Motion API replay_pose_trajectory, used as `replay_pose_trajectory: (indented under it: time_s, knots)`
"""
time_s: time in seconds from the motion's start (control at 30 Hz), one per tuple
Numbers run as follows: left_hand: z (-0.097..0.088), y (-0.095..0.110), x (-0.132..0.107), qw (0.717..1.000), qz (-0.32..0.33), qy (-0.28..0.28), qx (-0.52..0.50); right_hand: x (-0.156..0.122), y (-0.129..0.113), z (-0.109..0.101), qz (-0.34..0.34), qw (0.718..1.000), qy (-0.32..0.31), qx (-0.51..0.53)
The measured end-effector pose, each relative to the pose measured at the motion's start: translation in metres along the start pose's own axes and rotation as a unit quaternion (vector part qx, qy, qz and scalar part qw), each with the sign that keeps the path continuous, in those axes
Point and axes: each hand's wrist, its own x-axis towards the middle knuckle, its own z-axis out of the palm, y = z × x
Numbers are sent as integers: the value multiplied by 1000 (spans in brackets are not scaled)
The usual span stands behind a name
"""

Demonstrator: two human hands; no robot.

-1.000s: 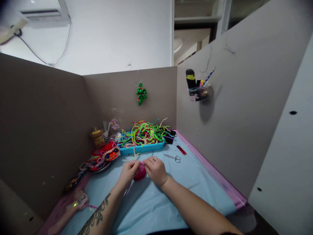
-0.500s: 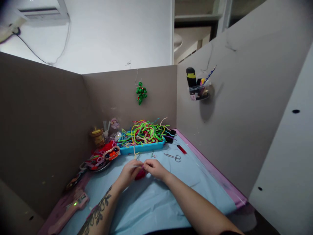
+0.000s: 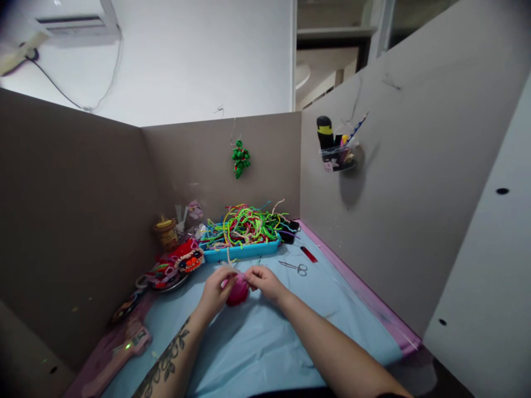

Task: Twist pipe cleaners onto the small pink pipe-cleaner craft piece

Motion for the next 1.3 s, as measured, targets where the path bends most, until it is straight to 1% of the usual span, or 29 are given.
replay_pose_trajectory:
  time_s: [0.1, 0.37, 0.53, 0.63, 0.7, 0.77, 0.83, 0.93, 1.03, 1.1, 1.17, 1.2, 1.23, 1.3]
  knots:
    - [-1, 3, 1, 1000, 4, 1, -6, 1, 0, 0, -6, 1000, 11, 4]
    - [1, 7, 0, 1000, -20, -9, -5, 3, 4, 4, -11, 999, 40, 3]
    - [2, 9, 0, 999, -29, -10, -18, 1, 2, 7, -38, 996, 62, -44]
    - [3, 9, 0, 998, -48, -11, -26, 0, 6, 8, -57, 987, 97, -111]
    - [5, 8, 0, 996, -73, -17, -37, 0, 9, 8, -73, 975, 125, -170]
    - [8, 6, 0, 993, -99, -19, -59, -2, 12, 8, -102, 955, 147, -238]
    - [11, 5, 0, 989, -119, -15, -84, -4, 14, 7, -146, 926, 163, -308]
    - [16, 4, 1, 984, -142, 1, -112, -7, 13, 8, -206, 873, 176, -406]
    - [18, 5, 2, 976, -169, 10, -140, -9, 9, 10, -239, 826, 180, -479]
    - [18, 6, 2, 970, -182, 23, -158, -10, 6, 12, -252, 805, 174, -508]
    - [18, 5, 2, 968, -187, 34, -163, -11, 6, 13, -257, 799, 168, -517]
    - [18, 4, 2, 968, -188, 36, -161, -11, 6, 14, -255, 803, 165, -512]
    - [18, 3, 2, 969, -189, 35, -157, -11, 7, 14, -251, 812, 163, -502]
    - [17, 0, 2, 969, -192, 30, -150, -11, 9, 14, -232, 838, 156, -468]
